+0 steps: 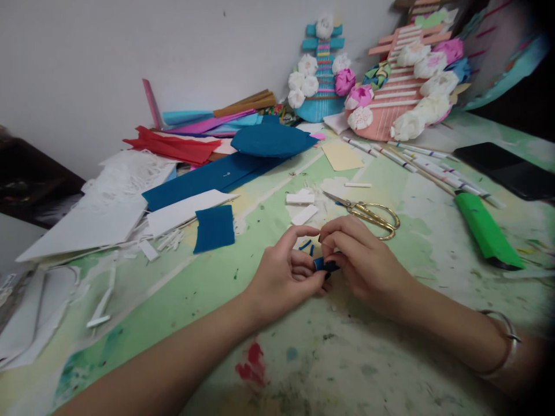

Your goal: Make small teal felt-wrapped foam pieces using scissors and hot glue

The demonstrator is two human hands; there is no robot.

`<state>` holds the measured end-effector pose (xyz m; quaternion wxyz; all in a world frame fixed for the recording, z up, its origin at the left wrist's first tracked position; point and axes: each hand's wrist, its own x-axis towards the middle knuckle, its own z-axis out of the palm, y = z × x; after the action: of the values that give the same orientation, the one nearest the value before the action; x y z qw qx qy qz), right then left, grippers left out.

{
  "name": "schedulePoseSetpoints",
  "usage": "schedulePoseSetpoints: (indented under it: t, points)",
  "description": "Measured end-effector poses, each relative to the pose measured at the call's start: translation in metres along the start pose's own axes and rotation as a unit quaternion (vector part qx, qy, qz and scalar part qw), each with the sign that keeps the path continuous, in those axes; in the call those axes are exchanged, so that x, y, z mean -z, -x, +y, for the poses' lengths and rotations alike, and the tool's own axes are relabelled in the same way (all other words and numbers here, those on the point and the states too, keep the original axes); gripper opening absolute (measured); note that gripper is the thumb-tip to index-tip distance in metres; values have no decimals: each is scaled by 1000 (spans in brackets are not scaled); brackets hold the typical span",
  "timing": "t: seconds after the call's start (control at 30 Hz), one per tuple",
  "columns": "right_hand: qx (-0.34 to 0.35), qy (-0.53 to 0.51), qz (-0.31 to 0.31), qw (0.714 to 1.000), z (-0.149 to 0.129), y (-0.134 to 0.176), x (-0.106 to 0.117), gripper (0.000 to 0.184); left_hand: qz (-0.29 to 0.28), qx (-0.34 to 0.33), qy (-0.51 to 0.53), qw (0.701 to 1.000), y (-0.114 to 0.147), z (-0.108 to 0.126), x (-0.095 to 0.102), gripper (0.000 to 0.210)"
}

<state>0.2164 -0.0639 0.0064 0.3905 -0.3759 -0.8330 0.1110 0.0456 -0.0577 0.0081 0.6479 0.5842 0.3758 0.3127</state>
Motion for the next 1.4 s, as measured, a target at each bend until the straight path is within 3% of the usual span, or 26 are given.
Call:
schedulePoseSetpoints:
  t: [0.3, 0.5, 0.73, 0.93, 1.1, 1.27, 1.4]
  points:
    - [-30, 2, 65, 997, -3, -1, 11, 19, 12, 17, 13, 1000, 0, 1, 1, 49]
    - [23, 14, 49, 998, -2, -1, 7, 21, 5, 15, 35, 999, -1, 1, 4, 50]
    - [-6, -3, 15, 1000, -2, 1, 4, 20, 1, -9, 5, 1000, -1, -3, 3, 48]
    - [-20, -29, -9, 999, 0, 2, 0, 18, 29, -120, -127, 984, 3, -10, 0, 42]
    - [-30, -51, -15, 998, -3, 1, 1, 20, 23, -114, -126, 985, 3, -10, -2, 42]
    - [-48, -47, 29, 997, -4, 0, 9, 16, 39, -94, -92, 991, 1, -11, -1, 44]
    - [-130, -92, 88, 983, -3, 3, 18, 15, 58, -107, -132, 984, -1, -10, 4, 27]
